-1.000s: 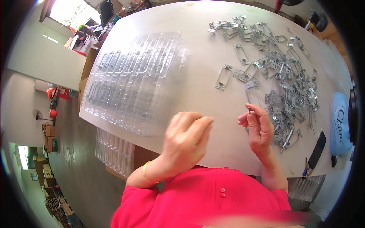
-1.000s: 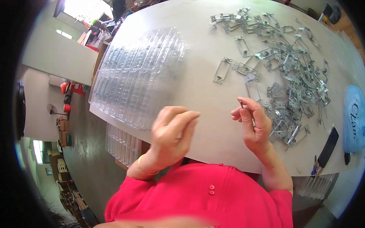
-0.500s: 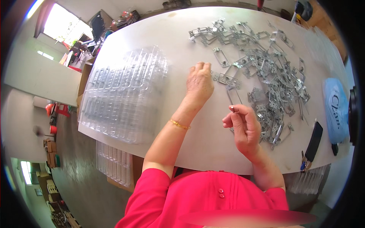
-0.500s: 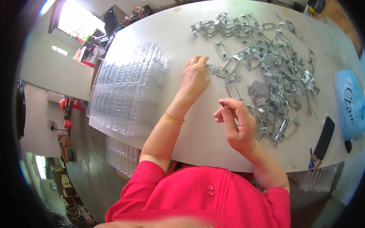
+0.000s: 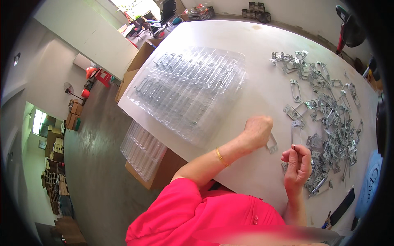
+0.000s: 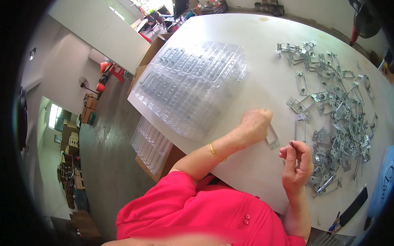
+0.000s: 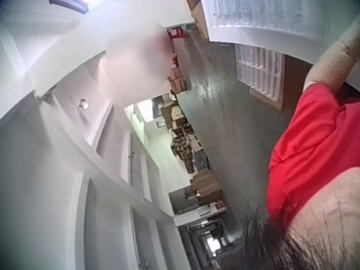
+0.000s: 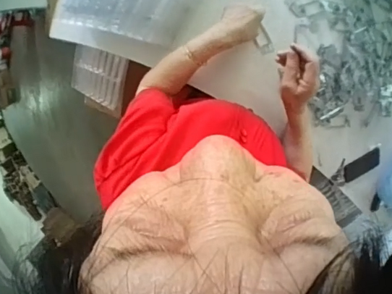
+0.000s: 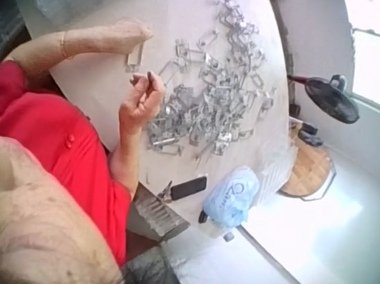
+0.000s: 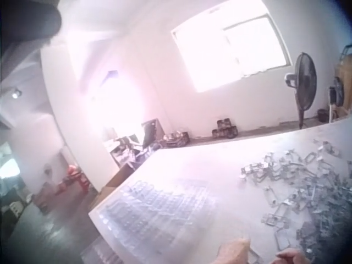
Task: The person assembles small metal plates with thin metal rods by hand, then places the finished components into a plastic tray.
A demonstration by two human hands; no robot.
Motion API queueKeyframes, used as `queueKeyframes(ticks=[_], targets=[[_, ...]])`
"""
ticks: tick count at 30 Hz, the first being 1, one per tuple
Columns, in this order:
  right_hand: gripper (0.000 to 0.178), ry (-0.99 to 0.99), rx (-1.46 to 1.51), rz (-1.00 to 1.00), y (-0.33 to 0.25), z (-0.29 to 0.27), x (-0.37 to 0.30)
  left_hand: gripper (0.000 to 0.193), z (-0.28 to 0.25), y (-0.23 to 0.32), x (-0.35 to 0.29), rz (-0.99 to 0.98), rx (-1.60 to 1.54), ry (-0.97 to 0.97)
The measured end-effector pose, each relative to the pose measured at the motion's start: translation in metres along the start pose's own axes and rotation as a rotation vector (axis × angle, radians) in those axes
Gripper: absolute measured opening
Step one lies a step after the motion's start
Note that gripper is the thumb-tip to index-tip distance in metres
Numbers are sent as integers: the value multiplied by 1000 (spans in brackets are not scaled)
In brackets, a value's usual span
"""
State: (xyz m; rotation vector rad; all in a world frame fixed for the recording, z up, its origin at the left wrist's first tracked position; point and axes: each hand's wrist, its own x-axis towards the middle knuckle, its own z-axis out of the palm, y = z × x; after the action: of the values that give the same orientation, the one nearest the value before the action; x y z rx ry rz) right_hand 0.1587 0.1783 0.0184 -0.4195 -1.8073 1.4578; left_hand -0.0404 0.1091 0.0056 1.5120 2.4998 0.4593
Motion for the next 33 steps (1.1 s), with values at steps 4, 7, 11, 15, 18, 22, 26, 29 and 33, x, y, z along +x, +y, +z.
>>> queueKeyframes(ticks=[4, 7, 11, 15, 18, 22, 26, 29, 33], targets=[[11, 19, -22, 1, 0, 0, 1, 8, -10, -5, -30, -8, -223, 3], [9, 41, -140, -122, 6, -3, 1, 11, -29, -2, -43, -96, -649, 75], [11, 14, -238, -215, 5, -8, 7, 14, -38, 9, -42, -194, -844, 42], [16, 31, -234, -116, 8, -11, 4, 14, -11, 13, -33, -180, -909, 101], [17, 49, -208, -25, 10, -6, 5, 13, 0, 9, -33, -115, -825, 194], [14, 101, -104, 32, 10, -1, 10, 10, -20, 19, -34, -336, -957, 43], [14, 83, 0, 57, 10, -5, 10, 11, -10, 17, -30, -305, -972, 14], [14, 54, -118, 5, 14, -9, 6, 10, -8, 21, -33, -251, -928, 75], [15, 30, -287, -101, 12, -11, 8, 9, -6, 25, -37, -236, -893, 104]])
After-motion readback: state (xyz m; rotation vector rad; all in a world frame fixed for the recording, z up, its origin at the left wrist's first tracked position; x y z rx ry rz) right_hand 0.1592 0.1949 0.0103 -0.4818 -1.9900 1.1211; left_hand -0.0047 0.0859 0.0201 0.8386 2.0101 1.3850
